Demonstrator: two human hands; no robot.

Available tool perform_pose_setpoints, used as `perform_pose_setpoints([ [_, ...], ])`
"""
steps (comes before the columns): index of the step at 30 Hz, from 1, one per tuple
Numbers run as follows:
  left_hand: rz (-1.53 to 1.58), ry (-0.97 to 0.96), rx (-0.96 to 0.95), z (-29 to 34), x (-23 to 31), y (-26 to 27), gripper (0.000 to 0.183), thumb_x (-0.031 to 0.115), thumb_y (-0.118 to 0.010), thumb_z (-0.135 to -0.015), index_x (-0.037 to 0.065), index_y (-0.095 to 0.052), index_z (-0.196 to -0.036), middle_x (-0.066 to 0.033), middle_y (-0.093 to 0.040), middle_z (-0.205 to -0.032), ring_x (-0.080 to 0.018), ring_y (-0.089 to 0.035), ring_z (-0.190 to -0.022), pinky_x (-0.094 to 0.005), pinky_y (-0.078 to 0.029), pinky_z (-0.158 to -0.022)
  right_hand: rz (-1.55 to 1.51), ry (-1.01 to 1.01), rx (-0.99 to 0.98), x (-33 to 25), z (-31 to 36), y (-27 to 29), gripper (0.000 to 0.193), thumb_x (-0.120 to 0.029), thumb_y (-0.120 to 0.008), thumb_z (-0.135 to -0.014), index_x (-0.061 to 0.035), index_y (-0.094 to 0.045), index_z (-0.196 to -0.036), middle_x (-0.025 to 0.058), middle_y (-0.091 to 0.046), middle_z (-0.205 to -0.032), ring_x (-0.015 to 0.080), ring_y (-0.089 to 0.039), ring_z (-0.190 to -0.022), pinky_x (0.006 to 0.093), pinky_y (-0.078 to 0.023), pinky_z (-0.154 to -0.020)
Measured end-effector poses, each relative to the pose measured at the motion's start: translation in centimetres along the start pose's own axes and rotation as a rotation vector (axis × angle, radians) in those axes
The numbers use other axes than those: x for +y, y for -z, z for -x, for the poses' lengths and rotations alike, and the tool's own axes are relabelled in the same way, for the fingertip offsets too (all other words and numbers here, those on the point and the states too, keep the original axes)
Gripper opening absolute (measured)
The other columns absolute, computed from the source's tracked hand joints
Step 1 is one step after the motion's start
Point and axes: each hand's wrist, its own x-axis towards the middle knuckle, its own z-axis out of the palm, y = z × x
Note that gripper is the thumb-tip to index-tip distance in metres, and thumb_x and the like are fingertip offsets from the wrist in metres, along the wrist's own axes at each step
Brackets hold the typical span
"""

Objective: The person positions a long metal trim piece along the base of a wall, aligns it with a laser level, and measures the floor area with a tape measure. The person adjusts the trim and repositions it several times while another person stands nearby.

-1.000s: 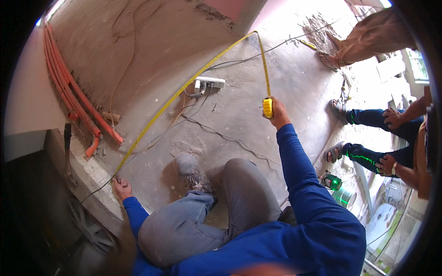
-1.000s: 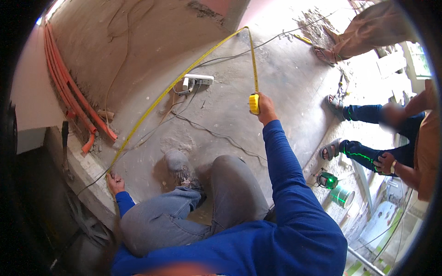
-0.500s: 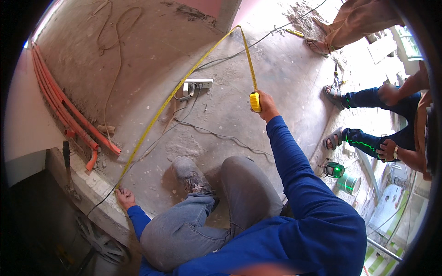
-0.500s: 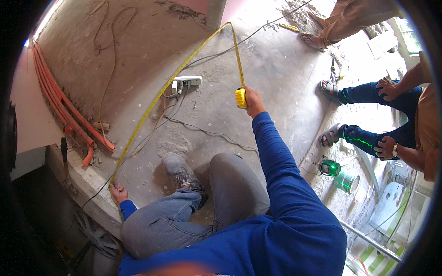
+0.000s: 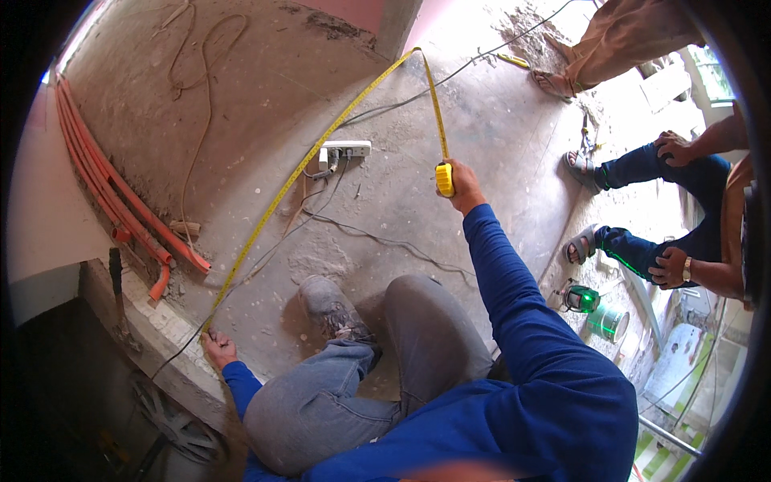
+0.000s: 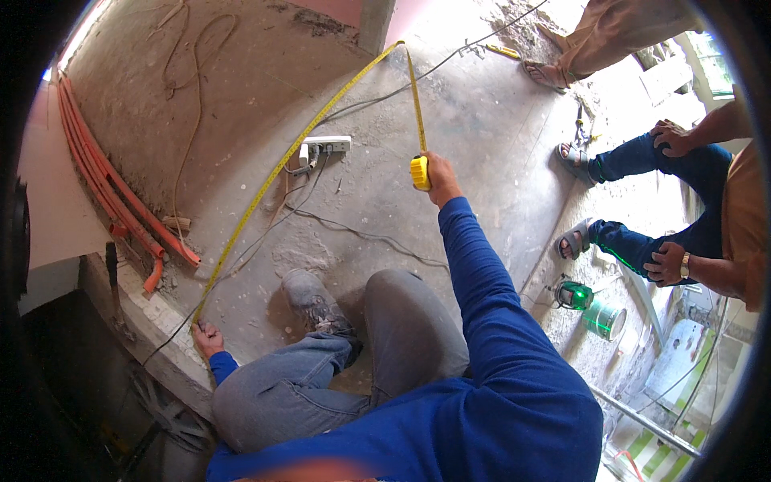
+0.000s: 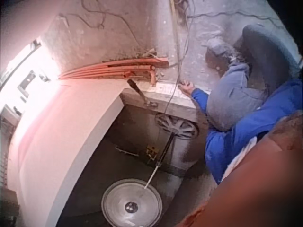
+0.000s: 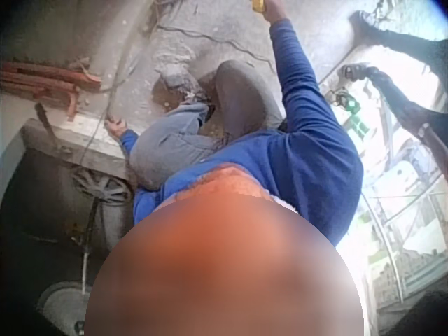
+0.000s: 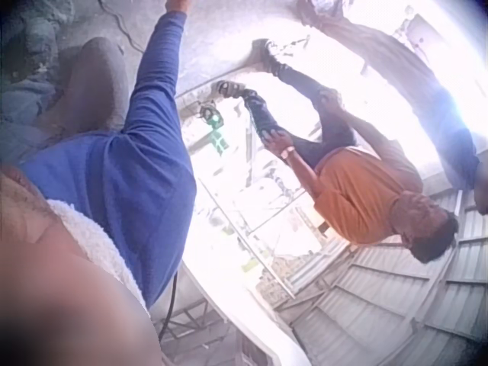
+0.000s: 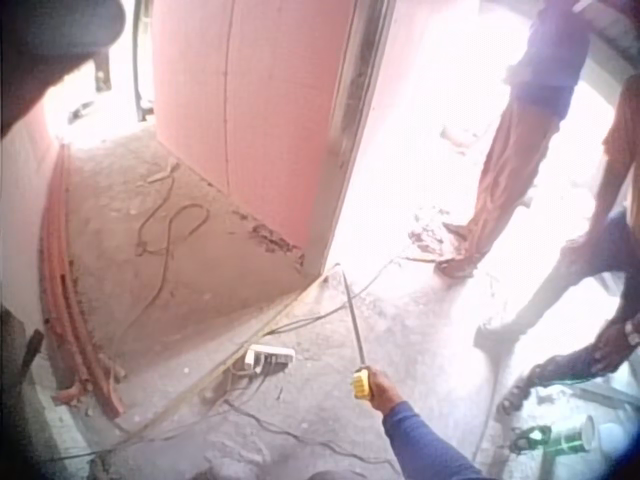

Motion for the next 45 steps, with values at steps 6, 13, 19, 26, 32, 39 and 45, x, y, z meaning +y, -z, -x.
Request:
perform_pose_setpoints([
  [6,0.037,-0.003,0.01,0.4,-0.2,-0.3,0.032,0.041,-0.049,-0.102,0.01,-0.055,-0.104,0.0042,-0.037,-0.066,-0.0079,-0.029,-0.043,-0.0207,-0.028,-0.036,-0.067,-0.008,-0.033,0.7,-1.0,0.2,0.026,-0.032,-0.058,-0.09,-0.007,-0.063,-0.096,0.0072,-0.062,-0.077,0.0214,-0.062,-0.065,0.0416,-0.053,-0.056],
  [13,0.004,-0.023,-0.014,1.3,-0.4,-1.0,0.029,0.041,-0.049,-0.101,0.012,-0.052,-0.096,0.0039,-0.035,-0.065,-0.0084,-0.028,-0.042,-0.0211,-0.028,-0.036,-0.086,-0.024,-0.111,1.8,-2.8,0.7,0.027,-0.029,-0.059,-0.09,-0.0052,-0.064,-0.104,0.0075,-0.062,-0.082,0.0207,-0.064,-0.071,0.0425,-0.055,-0.059],
  [19,0.013,-0.015,-0.06,1.1,-0.4,-0.5,0.03,0.04,-0.048,-0.102,0.011,-0.053,-0.098,0.004,-0.035,-0.067,-0.0081,-0.028,-0.043,-0.0212,-0.028,-0.036,0.062,0.128,-0.038,2.3,-2.9,-0.4,0.027,-0.031,-0.055,-0.092,-0.0068,-0.061,-0.084,0.0066,-0.056,-0.064,0.0212,-0.055,-0.051,0.0359,-0.047,-0.048],
  [26,0.021,-0.007,-0.098,0.0,-0.2,0.7,0.029,0.039,-0.047,-0.103,0.01,-0.053,-0.102,0.0034,-0.038,-0.07,-0.0072,-0.031,-0.045,-0.0208,-0.029,-0.037,-0.117,-0.036,-0.048,1.6,-2.4,-1.1,0.028,-0.033,-0.054,-0.092,-0.0072,-0.062,-0.086,0.006,-0.058,-0.065,0.0204,-0.056,-0.052,0.0362,-0.048,-0.051],
  [32,0.036,-0.001,-0.073,-0.2,-0.3,0.8,0.029,0.04,-0.048,-0.102,0.011,-0.054,-0.101,0.0042,-0.038,-0.067,-0.0069,-0.03,-0.044,-0.0205,-0.029,-0.037,-0.116,-0.033,-0.034,1.6,-2.6,-1.4,0.028,-0.034,-0.054,-0.092,-0.0072,-0.063,-0.086,0.006,-0.059,-0.066,0.0203,-0.056,-0.052,0.036,-0.048,-0.051],
  [39,0.069,0.013,-0.063,-0.6,-0.3,1.1,0.032,0.041,-0.049,-0.101,0.01,-0.055,-0.1,0.0049,-0.037,-0.066,-0.0064,-0.03,-0.043,-0.0197,-0.028,-0.036,-0.122,-0.02,-0.09,2.5,-4.2,-0.7,0.026,-0.032,-0.056,-0.092,-0.0071,-0.064,-0.097,0.0076,-0.06,-0.08,0.022,-0.061,-0.068,0.0426,-0.053,-0.058],
  [45,0.04,-0.004,-0.111,-0.9,-0.3,1.3,0.032,0.041,-0.047,-0.102,0.01,-0.055,-0.098,0.0044,-0.038,-0.067,-0.0065,-0.029,-0.043,-0.02,-0.028,-0.036,-0.164,-0.067,-0.115,2.7,-4.0,-0.7,0.024,-0.033,-0.059,-0.09,-0.0093,-0.062,-0.094,0.0064,-0.06,-0.079,0.0221,-0.061,-0.069,0.0433,-0.053,-0.058],
])
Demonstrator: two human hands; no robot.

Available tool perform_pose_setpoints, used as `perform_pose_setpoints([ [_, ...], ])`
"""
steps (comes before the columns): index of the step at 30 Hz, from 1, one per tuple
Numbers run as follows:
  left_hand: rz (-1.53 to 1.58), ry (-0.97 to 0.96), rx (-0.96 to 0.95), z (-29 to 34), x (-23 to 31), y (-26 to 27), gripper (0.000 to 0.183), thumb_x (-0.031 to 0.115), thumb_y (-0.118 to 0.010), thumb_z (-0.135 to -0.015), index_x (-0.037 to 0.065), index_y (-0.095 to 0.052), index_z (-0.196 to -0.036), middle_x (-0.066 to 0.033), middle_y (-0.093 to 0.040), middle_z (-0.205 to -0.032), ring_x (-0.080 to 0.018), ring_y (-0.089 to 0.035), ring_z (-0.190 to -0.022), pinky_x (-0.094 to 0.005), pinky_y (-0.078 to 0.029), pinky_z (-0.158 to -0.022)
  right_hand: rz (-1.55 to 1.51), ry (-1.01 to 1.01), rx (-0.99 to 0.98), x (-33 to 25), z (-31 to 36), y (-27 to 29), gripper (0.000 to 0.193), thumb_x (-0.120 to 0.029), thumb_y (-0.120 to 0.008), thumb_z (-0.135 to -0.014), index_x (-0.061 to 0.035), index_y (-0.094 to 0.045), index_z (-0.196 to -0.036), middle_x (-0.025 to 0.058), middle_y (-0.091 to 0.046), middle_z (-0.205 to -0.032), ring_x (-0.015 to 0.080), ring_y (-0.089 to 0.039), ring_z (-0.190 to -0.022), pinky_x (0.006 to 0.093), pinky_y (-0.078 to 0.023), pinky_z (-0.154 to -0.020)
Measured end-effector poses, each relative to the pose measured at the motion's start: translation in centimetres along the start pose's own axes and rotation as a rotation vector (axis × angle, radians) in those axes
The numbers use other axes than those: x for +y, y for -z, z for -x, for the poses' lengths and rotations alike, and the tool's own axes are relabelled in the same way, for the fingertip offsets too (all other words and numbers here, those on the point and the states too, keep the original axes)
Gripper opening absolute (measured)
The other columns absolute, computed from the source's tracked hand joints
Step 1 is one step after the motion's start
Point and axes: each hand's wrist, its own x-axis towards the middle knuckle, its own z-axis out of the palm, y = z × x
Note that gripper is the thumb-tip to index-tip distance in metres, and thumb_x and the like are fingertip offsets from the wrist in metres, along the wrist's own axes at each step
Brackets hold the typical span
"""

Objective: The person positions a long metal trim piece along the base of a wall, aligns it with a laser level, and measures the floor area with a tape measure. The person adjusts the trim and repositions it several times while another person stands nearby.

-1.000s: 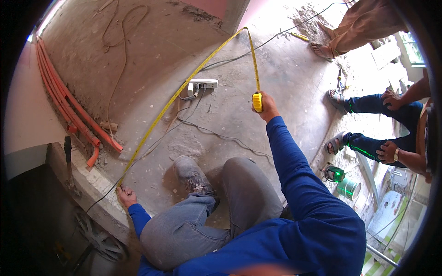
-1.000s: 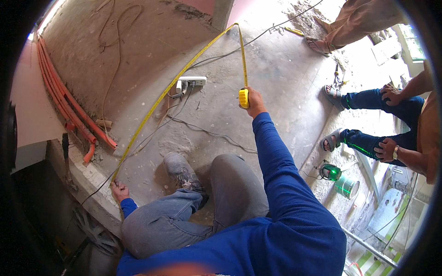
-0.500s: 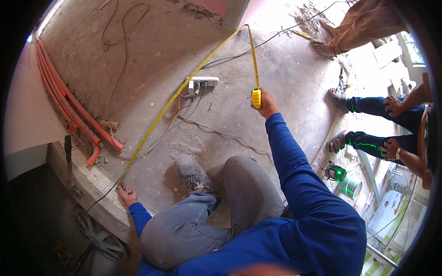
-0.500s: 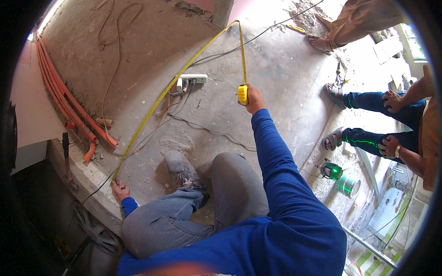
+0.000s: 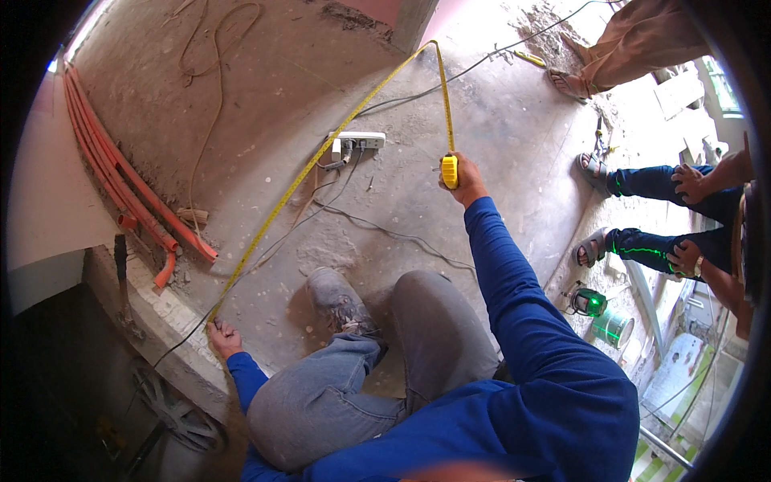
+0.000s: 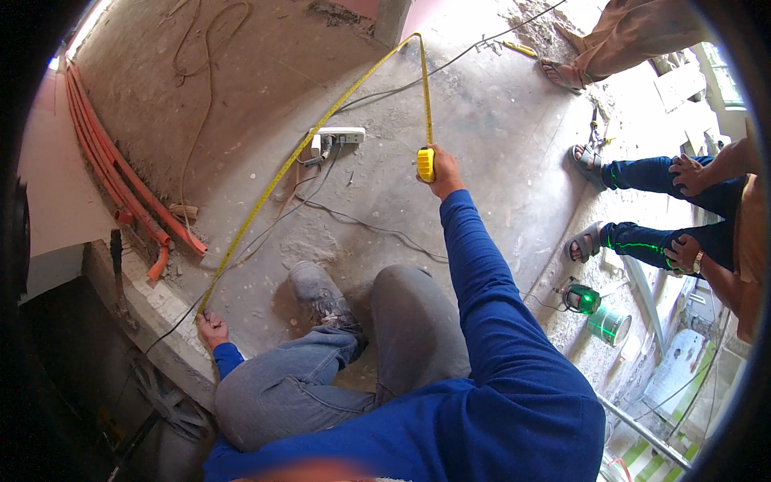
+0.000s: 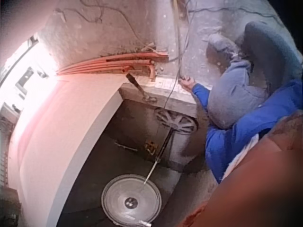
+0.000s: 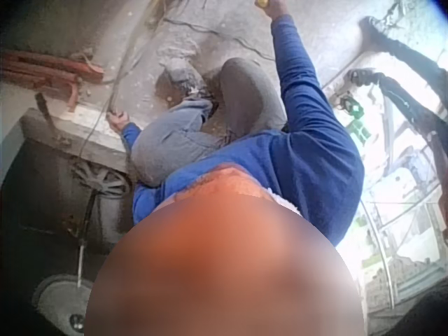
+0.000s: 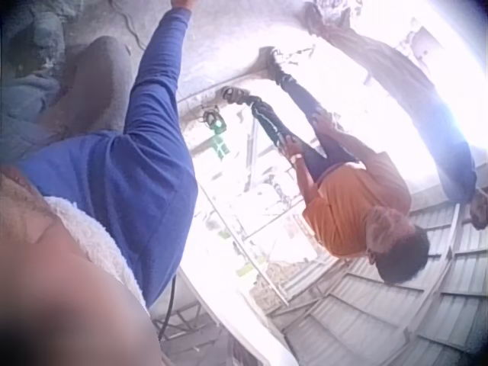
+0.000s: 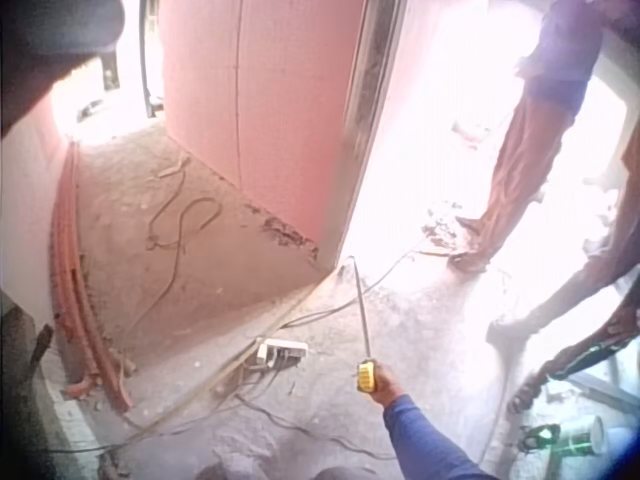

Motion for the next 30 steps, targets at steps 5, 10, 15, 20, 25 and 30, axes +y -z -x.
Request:
perform_pose_setpoints([
  [5,-0.005,-0.001,0.056,0.5,0.0,-0.7,0.032,0.04,-0.046,-0.103,0.01,-0.054,-0.095,0.0042,-0.038,-0.066,-0.0073,-0.029,-0.043,-0.0209,-0.027,-0.037,-0.029,0.004,0.021,0.0,0.2,-0.1,0.024,-0.031,-0.056,-0.092,-0.0076,-0.06,-0.087,0.0057,-0.06,-0.071,0.0204,-0.057,-0.056,0.0371,-0.048,-0.051],
  [10,-0.014,-0.005,0.056,1.1,-0.1,-1.3,0.03,0.04,-0.046,-0.103,0.012,-0.053,-0.093,0.004,-0.037,-0.066,-0.0076,-0.029,-0.043,-0.0213,-0.026,-0.037,-0.025,-0.01,-0.024,0.3,-0.5,0.3,0.024,-0.033,-0.058,-0.09,-0.0095,-0.062,-0.092,0.0062,-0.061,-0.077,0.0221,-0.061,-0.065,0.0434,-0.053,-0.058],
  [15,-0.032,-0.024,0.066,1.4,-0.2,-1.5,0.03,0.04,-0.046,-0.103,0.012,-0.052,-0.094,0.0042,-0.037,-0.066,-0.0073,-0.03,-0.044,-0.0209,-0.025,-0.037,-0.028,-0.019,-0.036,0.4,-0.6,0.5,0.023,-0.033,-0.058,-0.09,-0.0098,-0.062,-0.09,0.006,-0.06,-0.074,0.0218,-0.06,-0.063,0.0425,-0.052,-0.058],
  [20,-0.004,0.002,0.074,1.6,-0.2,-1.8,0.03,0.042,-0.047,-0.102,0.012,-0.053,-0.096,0.004,-0.034,-0.064,-0.0069,-0.031,-0.044,-0.0205,-0.026,-0.037,-0.036,-0.029,-0.058,-0.1,-0.3,0.0,0.022,-0.032,-0.056,-0.091,-0.0108,-0.061,-0.088,0.0051,-0.059,-0.071,0.0216,-0.058,-0.059,0.0406,-0.051,-0.055],
  [25,-0.004,0.003,0.095,1.8,-0.3,-1.9,0.032,0.041,-0.047,-0.102,0.011,-0.055,-0.099,0.004,-0.032,-0.062,-0.0072,-0.03,-0.043,-0.0206,-0.028,-0.036,-0.043,-0.041,-0.024,-0.3,-0.2,-0.5,0.022,-0.032,-0.055,-0.092,-0.0114,-0.061,-0.088,0.0044,-0.058,-0.07,0.0213,-0.057,-0.058,0.0396,-0.05,-0.054],
  [30,0.029,0.001,0.083,1.3,-0.2,-1.4,0.033,0.04,-0.046,-0.103,0.009,-0.055,-0.102,0.0039,-0.033,-0.063,-0.0076,-0.029,-0.043,-0.021,-0.029,-0.036,-0.039,-0.043,-0.036,-0.3,-0.2,-0.6,0.022,-0.031,-0.055,-0.092,-0.0108,-0.062,-0.088,0.0042,-0.058,-0.07,0.0211,-0.057,-0.058,0.0395,-0.049,-0.054],
])
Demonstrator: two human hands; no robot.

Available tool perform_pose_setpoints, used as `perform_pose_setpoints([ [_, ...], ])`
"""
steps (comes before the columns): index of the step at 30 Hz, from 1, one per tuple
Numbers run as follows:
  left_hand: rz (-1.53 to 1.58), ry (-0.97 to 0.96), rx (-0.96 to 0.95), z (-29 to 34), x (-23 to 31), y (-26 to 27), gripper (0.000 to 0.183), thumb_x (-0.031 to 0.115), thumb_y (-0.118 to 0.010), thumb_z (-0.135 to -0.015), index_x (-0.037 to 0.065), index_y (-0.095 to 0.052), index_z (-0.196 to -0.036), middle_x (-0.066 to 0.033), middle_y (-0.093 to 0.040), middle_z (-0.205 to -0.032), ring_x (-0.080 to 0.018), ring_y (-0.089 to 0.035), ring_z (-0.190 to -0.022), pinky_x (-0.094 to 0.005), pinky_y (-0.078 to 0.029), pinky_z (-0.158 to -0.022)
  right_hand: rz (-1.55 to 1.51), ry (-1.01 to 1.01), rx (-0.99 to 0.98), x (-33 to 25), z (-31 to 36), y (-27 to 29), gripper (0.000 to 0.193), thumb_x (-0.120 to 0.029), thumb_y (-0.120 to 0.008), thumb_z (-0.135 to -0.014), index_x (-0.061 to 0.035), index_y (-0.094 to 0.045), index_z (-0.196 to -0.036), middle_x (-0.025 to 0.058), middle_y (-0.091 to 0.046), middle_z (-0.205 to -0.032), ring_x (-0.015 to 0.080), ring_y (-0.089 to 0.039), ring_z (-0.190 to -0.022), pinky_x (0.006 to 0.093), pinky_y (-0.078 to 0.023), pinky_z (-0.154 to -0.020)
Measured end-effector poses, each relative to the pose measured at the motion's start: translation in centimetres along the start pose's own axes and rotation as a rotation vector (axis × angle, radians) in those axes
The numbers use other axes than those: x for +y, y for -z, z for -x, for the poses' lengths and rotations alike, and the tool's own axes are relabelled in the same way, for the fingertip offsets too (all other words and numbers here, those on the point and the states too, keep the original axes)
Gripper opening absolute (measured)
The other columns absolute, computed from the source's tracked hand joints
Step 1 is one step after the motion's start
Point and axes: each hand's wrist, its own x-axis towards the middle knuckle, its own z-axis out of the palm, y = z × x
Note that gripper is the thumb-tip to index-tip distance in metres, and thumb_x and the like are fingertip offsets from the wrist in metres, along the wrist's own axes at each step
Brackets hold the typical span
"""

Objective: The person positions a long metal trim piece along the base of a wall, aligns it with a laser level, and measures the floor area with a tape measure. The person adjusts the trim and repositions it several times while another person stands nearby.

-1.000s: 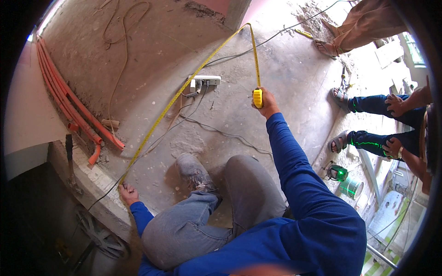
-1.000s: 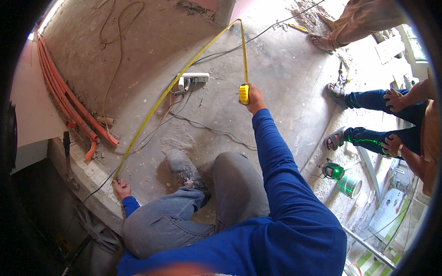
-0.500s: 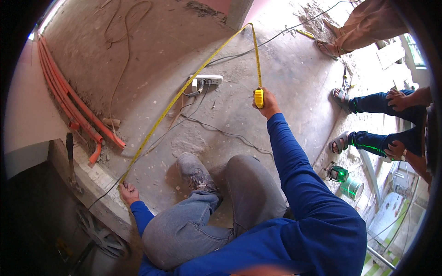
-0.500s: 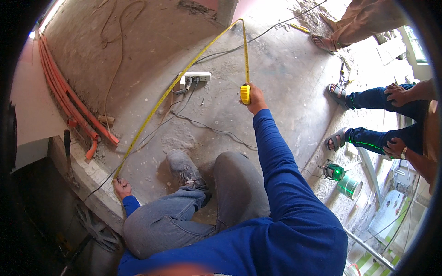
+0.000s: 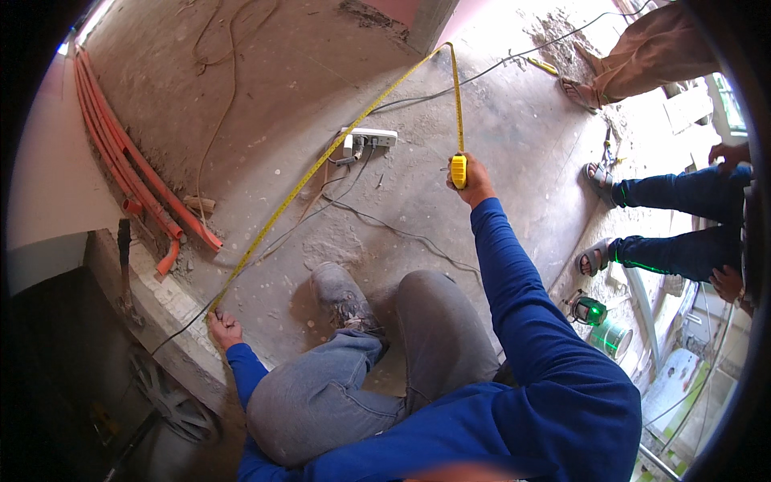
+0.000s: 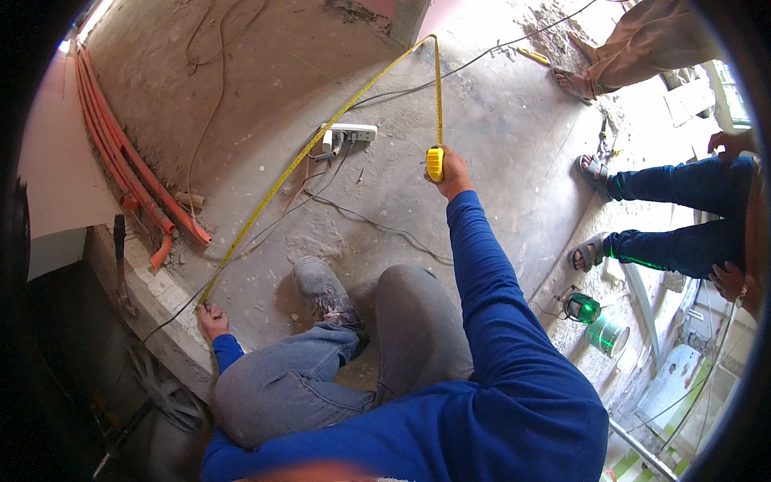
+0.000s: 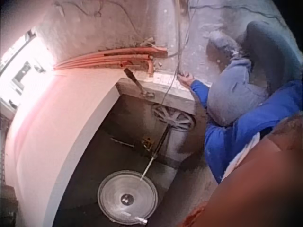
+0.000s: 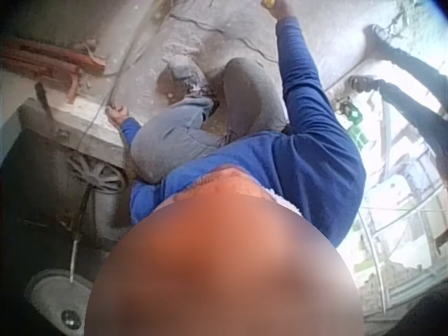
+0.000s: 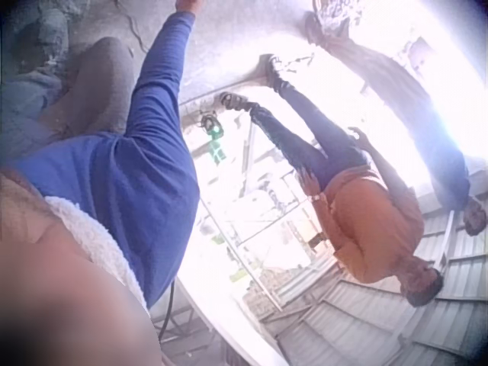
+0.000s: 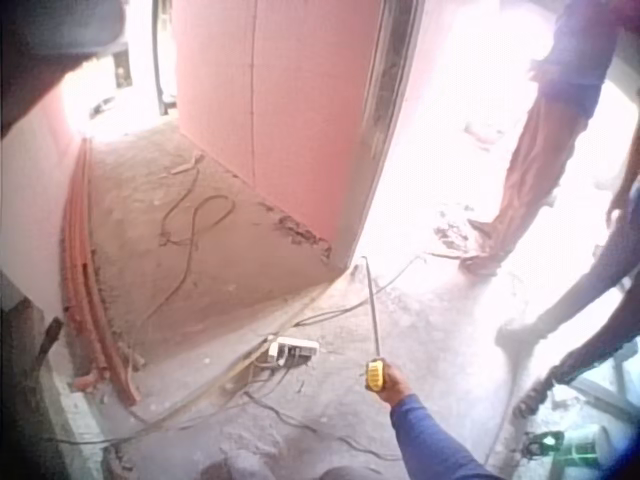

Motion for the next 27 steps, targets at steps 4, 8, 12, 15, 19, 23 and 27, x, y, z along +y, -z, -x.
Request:
perform_pose_setpoints([
  [4,-0.025,0.014,-0.041,-0.8,0.2,0.7,0.033,0.04,-0.044,-0.103,0.008,-0.055,-0.103,0.0037,-0.033,-0.065,-0.0076,-0.029,-0.043,-0.0208,-0.029,-0.036,-0.038,0.008,-0.039,-0.1,0.1,0.2,0.022,-0.031,-0.055,-0.092,-0.0103,-0.062,-0.088,0.0043,-0.059,-0.071,0.0211,-0.057,-0.058,0.0393,-0.049,-0.053],
  [8,-0.012,0.031,-0.074,-1.3,0.3,1.2,0.034,0.04,-0.043,-0.104,0.008,-0.054,-0.104,0.0032,-0.035,-0.067,-0.0075,-0.03,-0.044,-0.0204,-0.029,-0.036,-0.024,0.011,-0.032,-0.2,0.1,0.4,0.023,-0.031,-0.056,-0.092,-0.0096,-0.062,-0.087,0.0046,-0.059,-0.072,0.0209,-0.058,-0.06,0.0388,-0.049,-0.052],
  [12,-0.016,0.038,-0.105,-1.0,0.4,1.0,0.032,0.039,-0.043,-0.104,0.009,-0.055,-0.105,0.0029,-0.038,-0.069,-0.0074,-0.03,-0.044,-0.0199,-0.03,-0.037,-0.009,0.028,-0.004,-0.1,0.0,0.5,0.023,-0.031,-0.056,-0.092,-0.009,-0.062,-0.088,0.005,-0.059,-0.072,0.0205,-0.059,-0.062,0.0387,-0.049,-0.052],
  [15,-0.024,0.013,-0.071,-0.5,0.2,0.4,0.033,0.04,-0.044,-0.104,0.009,-0.055,-0.107,0.0029,-0.036,-0.065,-0.0074,-0.029,-0.043,-0.0203,-0.029,-0.037,-0.019,0.017,-0.016,-0.2,0.0,0.5,0.023,-0.031,-0.055,-0.092,-0.0089,-0.062,-0.089,0.0053,-0.059,-0.073,0.0204,-0.059,-0.062,0.0394,-0.049,-0.052],
  [19,-0.061,0.0,-0.007,0.3,0.0,-0.1,0.035,0.042,-0.045,-0.103,0.01,-0.056,-0.109,0.0033,-0.032,-0.059,-0.0074,-0.029,-0.042,-0.0211,-0.028,-0.037,-0.016,0.012,-0.061,-0.5,0.6,0.0,0.023,-0.031,-0.056,-0.092,-0.0093,-0.062,-0.089,0.0051,-0.059,-0.073,0.0206,-0.059,-0.062,0.0406,-0.05,-0.054],
  [23,-0.032,0.036,-0.015,0.5,0.0,-0.2,0.035,0.042,-0.045,-0.103,0.01,-0.058,-0.108,0.0038,-0.03,-0.058,-0.0075,-0.028,-0.042,-0.0216,-0.028,-0.036,-0.018,0.037,0.067,-0.5,1.2,-0.9,0.025,-0.029,-0.052,-0.094,-0.0063,-0.058,-0.085,0.0048,-0.056,-0.065,0.0185,-0.053,-0.049,0.0327,-0.043,-0.046],
  [27,-0.07,0.015,0.04,0.4,0.0,-0.3,0.033,0.042,-0.044,-0.103,0.012,-0.055,-0.098,0.0042,-0.03,-0.057,-0.0075,-0.028,-0.041,-0.0214,-0.028,-0.035,-0.018,0.021,0.037,-0.4,0.9,-0.6,0.026,-0.032,-0.053,-0.093,-0.0079,-0.06,-0.086,0.0048,-0.058,-0.067,0.0196,-0.055,-0.052,0.0355,-0.046,-0.05],
])
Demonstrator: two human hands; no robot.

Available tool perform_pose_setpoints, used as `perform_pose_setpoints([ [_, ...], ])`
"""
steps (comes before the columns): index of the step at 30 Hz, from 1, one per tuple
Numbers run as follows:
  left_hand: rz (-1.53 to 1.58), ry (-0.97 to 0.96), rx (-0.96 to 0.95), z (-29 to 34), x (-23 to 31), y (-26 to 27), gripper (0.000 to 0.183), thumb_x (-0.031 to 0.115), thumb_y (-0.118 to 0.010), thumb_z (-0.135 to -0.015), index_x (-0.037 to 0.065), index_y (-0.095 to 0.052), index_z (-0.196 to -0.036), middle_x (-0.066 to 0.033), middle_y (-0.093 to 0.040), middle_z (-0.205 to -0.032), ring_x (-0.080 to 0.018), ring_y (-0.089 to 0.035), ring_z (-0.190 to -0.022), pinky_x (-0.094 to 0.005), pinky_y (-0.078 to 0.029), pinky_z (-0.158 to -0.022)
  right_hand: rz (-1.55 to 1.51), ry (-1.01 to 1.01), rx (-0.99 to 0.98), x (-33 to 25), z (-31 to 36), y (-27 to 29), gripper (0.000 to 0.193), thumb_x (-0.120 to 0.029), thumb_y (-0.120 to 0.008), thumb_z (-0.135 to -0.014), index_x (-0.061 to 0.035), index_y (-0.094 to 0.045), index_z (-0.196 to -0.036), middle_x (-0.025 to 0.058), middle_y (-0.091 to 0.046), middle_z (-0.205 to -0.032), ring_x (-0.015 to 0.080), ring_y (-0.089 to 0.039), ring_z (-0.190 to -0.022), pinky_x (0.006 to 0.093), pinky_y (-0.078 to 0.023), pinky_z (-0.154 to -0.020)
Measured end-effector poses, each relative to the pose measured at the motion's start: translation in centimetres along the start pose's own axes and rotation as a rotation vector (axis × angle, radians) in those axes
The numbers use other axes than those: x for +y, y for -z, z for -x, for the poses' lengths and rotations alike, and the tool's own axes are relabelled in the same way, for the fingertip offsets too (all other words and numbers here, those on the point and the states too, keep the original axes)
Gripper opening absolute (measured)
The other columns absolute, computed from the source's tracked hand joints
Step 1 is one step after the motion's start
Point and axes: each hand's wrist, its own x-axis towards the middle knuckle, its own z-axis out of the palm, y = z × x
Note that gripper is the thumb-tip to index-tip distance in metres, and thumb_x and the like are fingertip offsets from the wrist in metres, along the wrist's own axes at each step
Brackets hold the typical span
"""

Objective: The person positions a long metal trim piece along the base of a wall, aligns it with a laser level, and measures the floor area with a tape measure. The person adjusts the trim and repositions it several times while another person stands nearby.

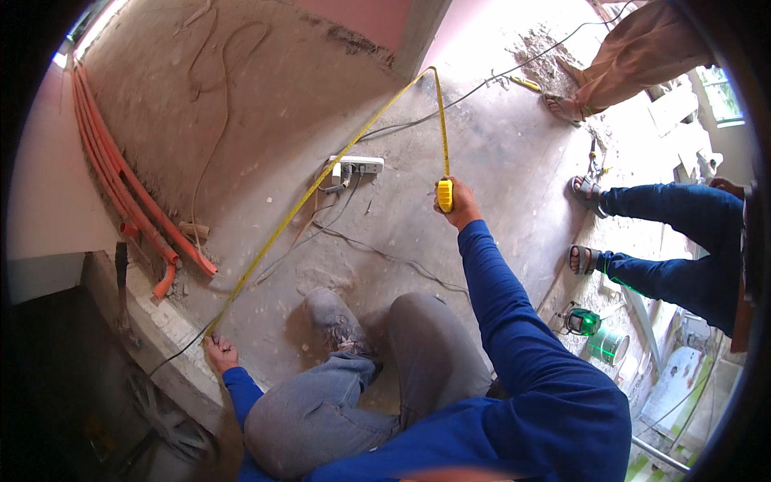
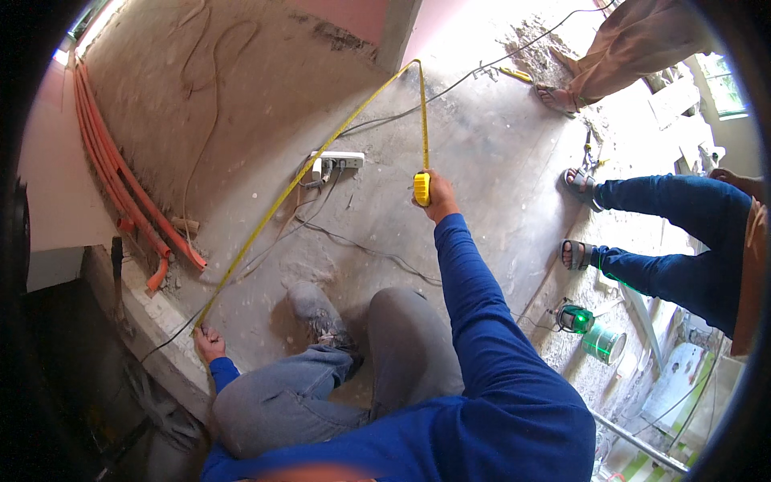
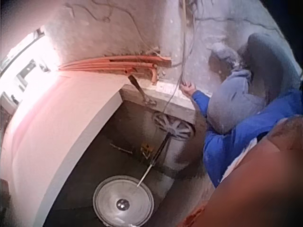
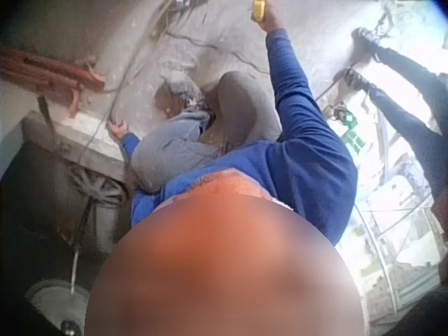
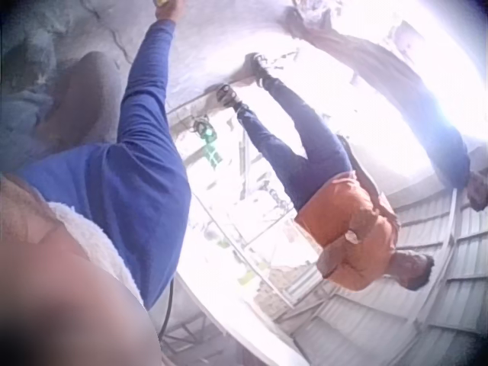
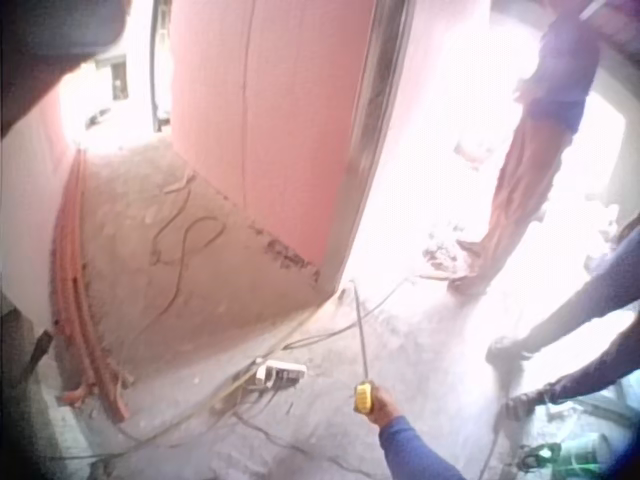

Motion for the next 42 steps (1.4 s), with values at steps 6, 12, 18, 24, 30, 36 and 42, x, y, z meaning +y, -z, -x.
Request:
perform_pose_setpoints([
  [6,0.012,0.017,-0.026,0.0,0.0,0.1,0.032,0.042,-0.045,-0.103,0.013,-0.051,-0.089,0.0043,-0.033,-0.06,-0.0077,-0.029,-0.041,-0.0202,-0.027,-0.035,0.034,-0.012,-0.08,0.3,-1.1,1.5,0.024,-0.035,-0.056,-0.091,-0.0118,-0.062,-0.087,0.0037,-0.06,-0.071,0.0206,-0.058,-0.058,0.0404,-0.052,-0.055],
  [12,-0.015,-0.036,-0.023,-0.6,0.1,0.6,0.033,0.042,-0.046,-0.103,0.013,-0.051,-0.089,0.0044,-0.035,-0.065,-0.0076,-0.03,-0.043,-0.0202,-0.027,-0.035,0.027,-0.006,-0.054,0.2,-0.5,0.8,0.026,-0.034,-0.054,-0.092,-0.01,-0.061,-0.086,0.0044,-0.059,-0.068,0.0202,-0.057,-0.055,0.0384,-0.05,-0.053],
  [18,-0.014,-0.014,-0.08,-1.6,0.2,1.6,0.033,0.043,-0.045,-0.102,0.012,-0.053,-0.095,0.0048,-0.036,-0.066,-0.0068,-0.03,-0.043,-0.0201,-0.028,-0.035,0.029,-0.017,0.013,0.2,-0.2,0.2,0.028,-0.033,-0.053,-0.093,-0.0077,-0.062,-0.086,0.0052,-0.059,-0.066,0.02,-0.056,-0.053,0.0365,-0.048,-0.051],
  [24,-0.004,-0.004,-0.033,-2.6,0.3,2.3,0.032,0.043,-0.045,-0.103,0.012,-0.053,-0.099,0.0052,-0.037,-0.066,-0.0069,-0.03,-0.042,-0.0196,-0.028,-0.035,0.045,-0.031,-0.062,0.4,-0.8,1.0,0.025,-0.034,-0.056,-0.091,-0.0101,-0.063,-0.088,0.0053,-0.06,-0.071,0.0208,-0.058,-0.058,0.0409,-0.052,-0.056],
  [30,0.02,0.009,-0.028,-1.2,0.2,1.2,0.033,0.043,-0.046,-0.102,0.011,-0.055,-0.102,0.0036,-0.034,-0.063,-0.0075,-0.03,-0.042,-0.0199,-0.029,-0.036,0.029,-0.017,-0.051,0.1,-0.4,0.6,0.023,-0.032,-0.055,-0.091,-0.01,-0.061,-0.088,0.0047,-0.058,-0.069,0.0205,-0.057,-0.057,0.0386,-0.05,-0.054],
  [36,0.032,0.001,-0.01,-0.3,0.0,0.5,0.034,0.042,-0.047,-0.102,0.009,-0.057,-0.105,0.0032,-0.034,-0.061,-0.0071,-0.029,-0.042,-0.0204,-0.028,-0.036,0.018,-0.014,-0.062,-0.1,0.0,0.4,0.023,-0.032,-0.055,-0.092,-0.0099,-0.06,-0.088,0.0043,-0.058,-0.069,0.0196,-0.057,-0.058,0.038,-0.05,-0.053],
  [42,0.037,0.034,-0.04,-0.2,0.2,0.4,0.034,0.044,-0.047,-0.102,0.011,-0.057,-0.1,0.0037,-0.031,-0.058,-0.0075,-0.027,-0.042,-0.0199,-0.028,-0.036,0.002,0.014,-0.038,-0.2,0.4,0.8,0.025,-0.033,-0.054,-0.092,-0.0099,-0.06,-0.088,0.0039,-0.058,-0.067,0.0196,-0.056,-0.056,0.0375,-0.048,-0.053],
])
